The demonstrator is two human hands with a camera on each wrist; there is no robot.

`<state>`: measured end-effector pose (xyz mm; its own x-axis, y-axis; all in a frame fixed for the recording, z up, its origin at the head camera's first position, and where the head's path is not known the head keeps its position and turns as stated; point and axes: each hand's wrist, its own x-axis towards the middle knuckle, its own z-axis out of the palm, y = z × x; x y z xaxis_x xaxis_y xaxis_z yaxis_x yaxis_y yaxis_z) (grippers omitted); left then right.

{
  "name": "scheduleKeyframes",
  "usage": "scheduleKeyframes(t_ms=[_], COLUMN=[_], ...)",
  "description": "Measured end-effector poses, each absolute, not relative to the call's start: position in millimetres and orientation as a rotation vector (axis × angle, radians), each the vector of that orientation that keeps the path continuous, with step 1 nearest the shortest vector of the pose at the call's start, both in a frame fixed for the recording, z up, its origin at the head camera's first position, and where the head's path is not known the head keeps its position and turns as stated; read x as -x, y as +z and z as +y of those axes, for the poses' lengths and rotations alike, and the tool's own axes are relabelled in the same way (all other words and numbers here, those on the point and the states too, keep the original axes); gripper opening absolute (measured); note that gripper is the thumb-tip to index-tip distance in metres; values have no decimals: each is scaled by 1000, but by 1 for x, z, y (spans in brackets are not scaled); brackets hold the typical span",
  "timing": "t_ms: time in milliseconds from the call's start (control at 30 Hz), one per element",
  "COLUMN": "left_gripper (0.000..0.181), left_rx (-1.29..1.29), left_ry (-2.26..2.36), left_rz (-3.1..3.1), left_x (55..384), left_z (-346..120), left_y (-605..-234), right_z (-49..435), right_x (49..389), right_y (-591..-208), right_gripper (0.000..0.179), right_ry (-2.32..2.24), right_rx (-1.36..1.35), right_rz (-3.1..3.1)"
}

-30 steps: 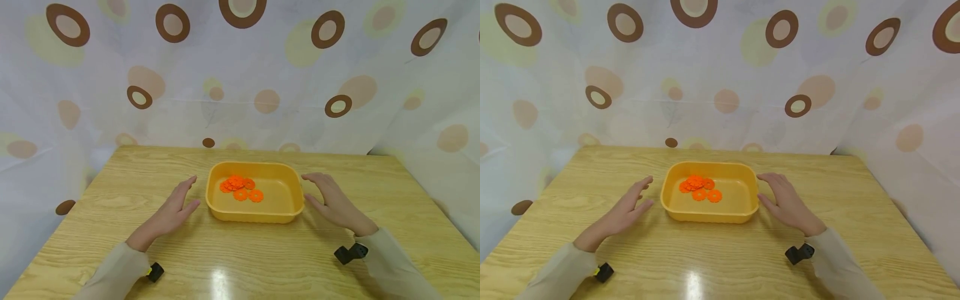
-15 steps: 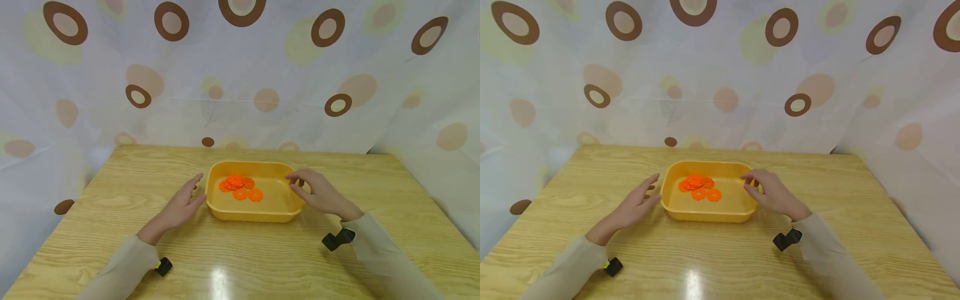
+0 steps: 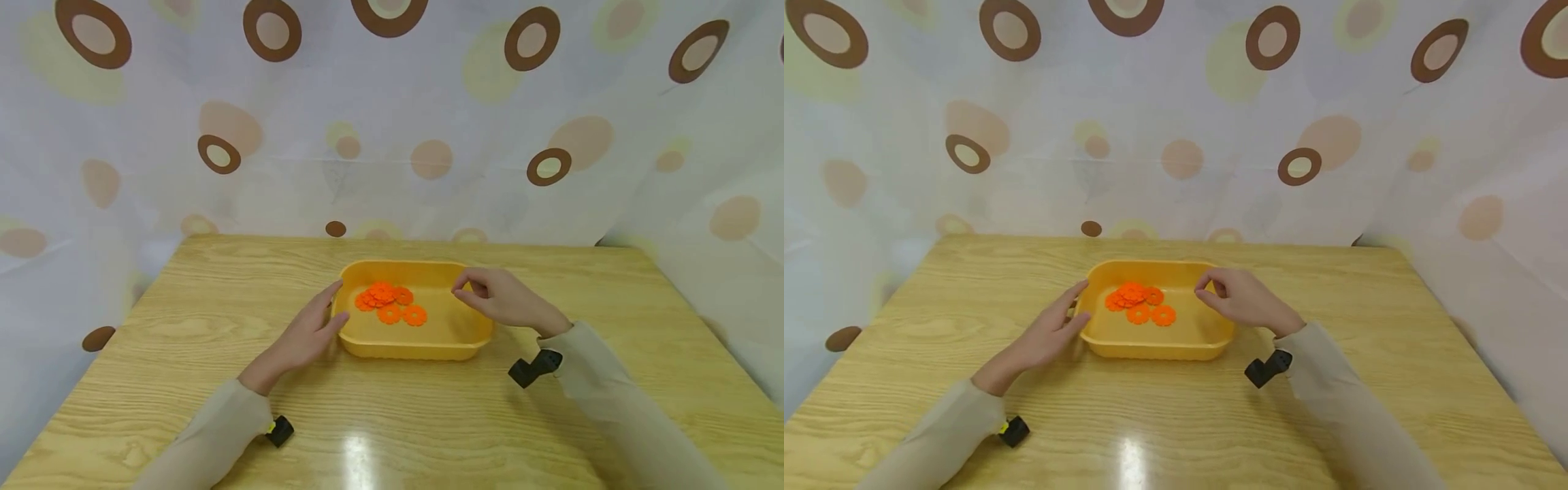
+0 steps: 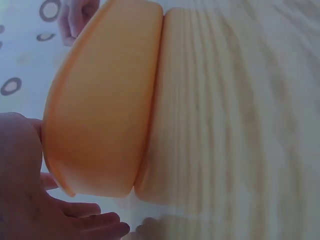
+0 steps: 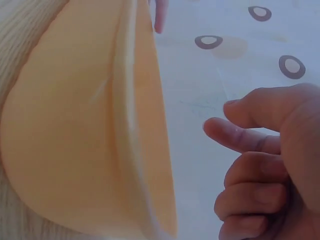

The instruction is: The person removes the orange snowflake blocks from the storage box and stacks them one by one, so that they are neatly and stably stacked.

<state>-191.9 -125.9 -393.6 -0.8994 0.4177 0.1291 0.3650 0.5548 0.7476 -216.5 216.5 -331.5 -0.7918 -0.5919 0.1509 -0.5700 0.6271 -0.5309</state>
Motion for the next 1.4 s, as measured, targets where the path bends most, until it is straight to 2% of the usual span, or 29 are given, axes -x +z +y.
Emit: scheduleKeyframes(t_ms=[333, 633, 1033, 1400], left_gripper=[63, 66, 66, 66], left_rx=[-666, -674, -693, -707], left_ry=[1239, 1215, 1242, 1274], left_rz=[2701, 2699, 2692, 2671], left_x=[191, 192, 192, 193], left_z=[-121, -124, -125, -125], left_y=[-396, -398, -399, -400], right_z=[203, 189, 177, 170], right_x=[231, 248, 270, 288], right_y=[-321, -317, -332, -344], right_gripper=[7, 13, 22, 22], right_ry=[-885, -892, -914, -924], right_rx=[991, 984, 956, 884], right_rz=[2754, 2689, 2552, 2496])
